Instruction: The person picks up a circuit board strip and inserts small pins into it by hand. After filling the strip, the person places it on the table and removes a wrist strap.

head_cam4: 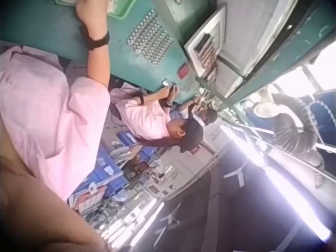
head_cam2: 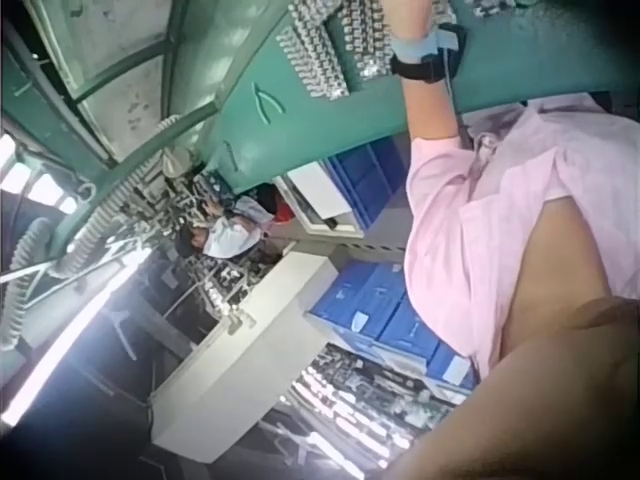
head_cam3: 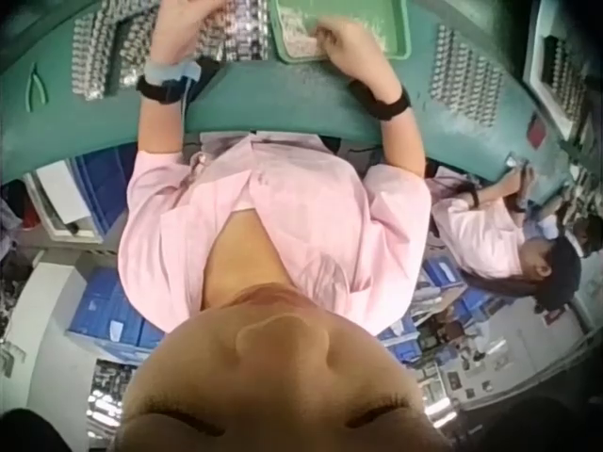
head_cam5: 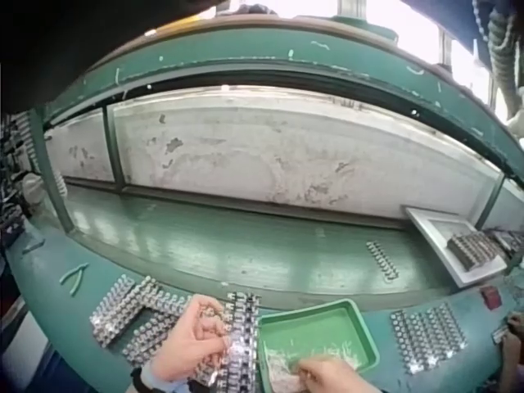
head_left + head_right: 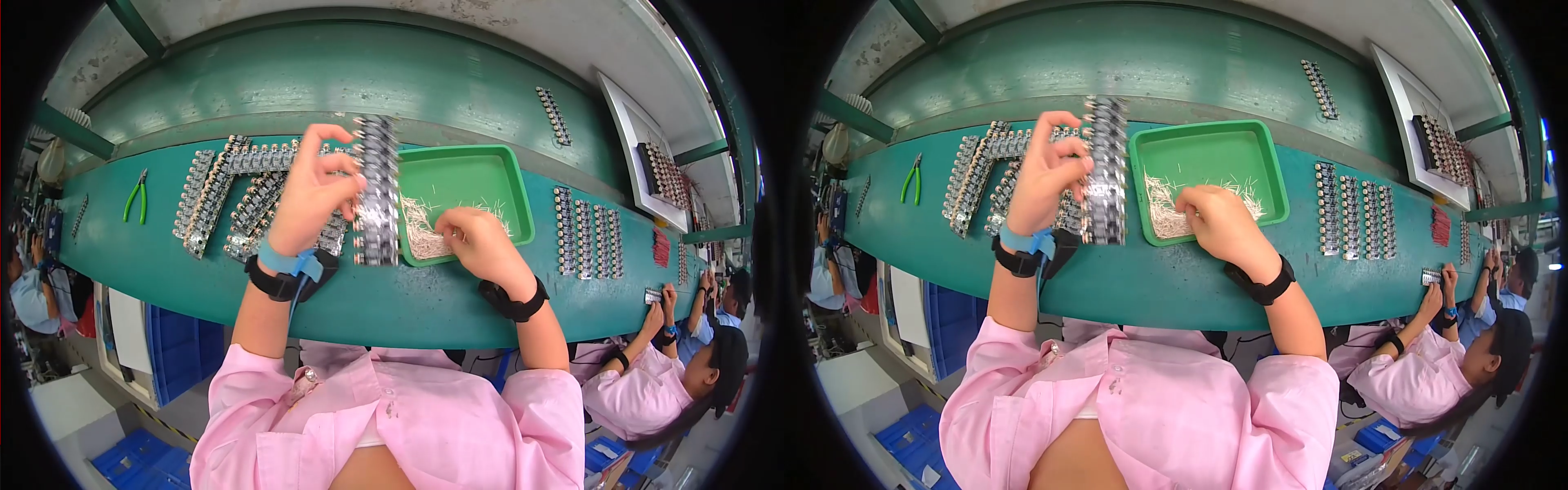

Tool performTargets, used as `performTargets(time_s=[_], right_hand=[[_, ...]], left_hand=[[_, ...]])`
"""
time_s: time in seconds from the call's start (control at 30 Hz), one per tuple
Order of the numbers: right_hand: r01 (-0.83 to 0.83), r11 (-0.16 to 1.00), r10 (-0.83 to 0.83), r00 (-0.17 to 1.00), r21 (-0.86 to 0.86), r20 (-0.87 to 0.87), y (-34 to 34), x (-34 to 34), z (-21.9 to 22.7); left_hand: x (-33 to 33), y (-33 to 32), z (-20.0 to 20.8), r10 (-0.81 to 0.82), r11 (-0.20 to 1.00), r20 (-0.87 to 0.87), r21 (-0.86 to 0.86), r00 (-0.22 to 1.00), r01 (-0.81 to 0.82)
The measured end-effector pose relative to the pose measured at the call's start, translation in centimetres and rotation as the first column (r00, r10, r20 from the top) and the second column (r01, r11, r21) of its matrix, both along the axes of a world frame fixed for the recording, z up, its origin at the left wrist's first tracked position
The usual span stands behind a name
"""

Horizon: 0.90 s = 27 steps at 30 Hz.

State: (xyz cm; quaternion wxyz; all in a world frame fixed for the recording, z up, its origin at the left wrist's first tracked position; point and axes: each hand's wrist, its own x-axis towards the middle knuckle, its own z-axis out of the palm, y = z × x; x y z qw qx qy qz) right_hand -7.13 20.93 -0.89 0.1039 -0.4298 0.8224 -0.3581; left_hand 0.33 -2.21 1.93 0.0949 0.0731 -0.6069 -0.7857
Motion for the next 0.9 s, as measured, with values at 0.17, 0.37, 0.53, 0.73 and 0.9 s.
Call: performTargets(time_s=[0.17, 0.37, 0.53, 0.73, 0.9], right_hand=[[0.154, 0.988, -0.15, 0.962, 0.001, 0.23, 0.0, -0.1, 1.6], [0.332, 0.94, -0.281, 0.884, -0.08, 0.373, 0.1, -0.2, 1.4], [0.364, 0.911, -0.272, 0.885, -0.196, 0.379, -0.5, -0.1, 2.5], [0.295, 0.911, -0.252, 0.951, -0.287, 0.179, -1.6, 0.6, 4.2], [0.244, 0.925, -0.257, 0.966, -0.292, -0.006, -2.2, 0.2, 3.9]], left_hand=[[-0.2, 1.4, -1.3, -0.258, 0.964, 0.086, 0.087, 0.962, 0.251], [-0.1, 1.7, -1.7, -0.298, 0.95, 0.102, 0.127, 0.949, 0.284], [0.1, 1.3, -1.3, -0.419, 0.903, 0.132, 0.161, 0.898, 0.397], [0.5, 1.8, -1.3, -0.473, 0.877, 0.114, 0.152, 0.873, 0.455], [0.6, 1.8, -1.5, -0.452, 0.888, 0.125, -0.025, 0.883, 0.458]])
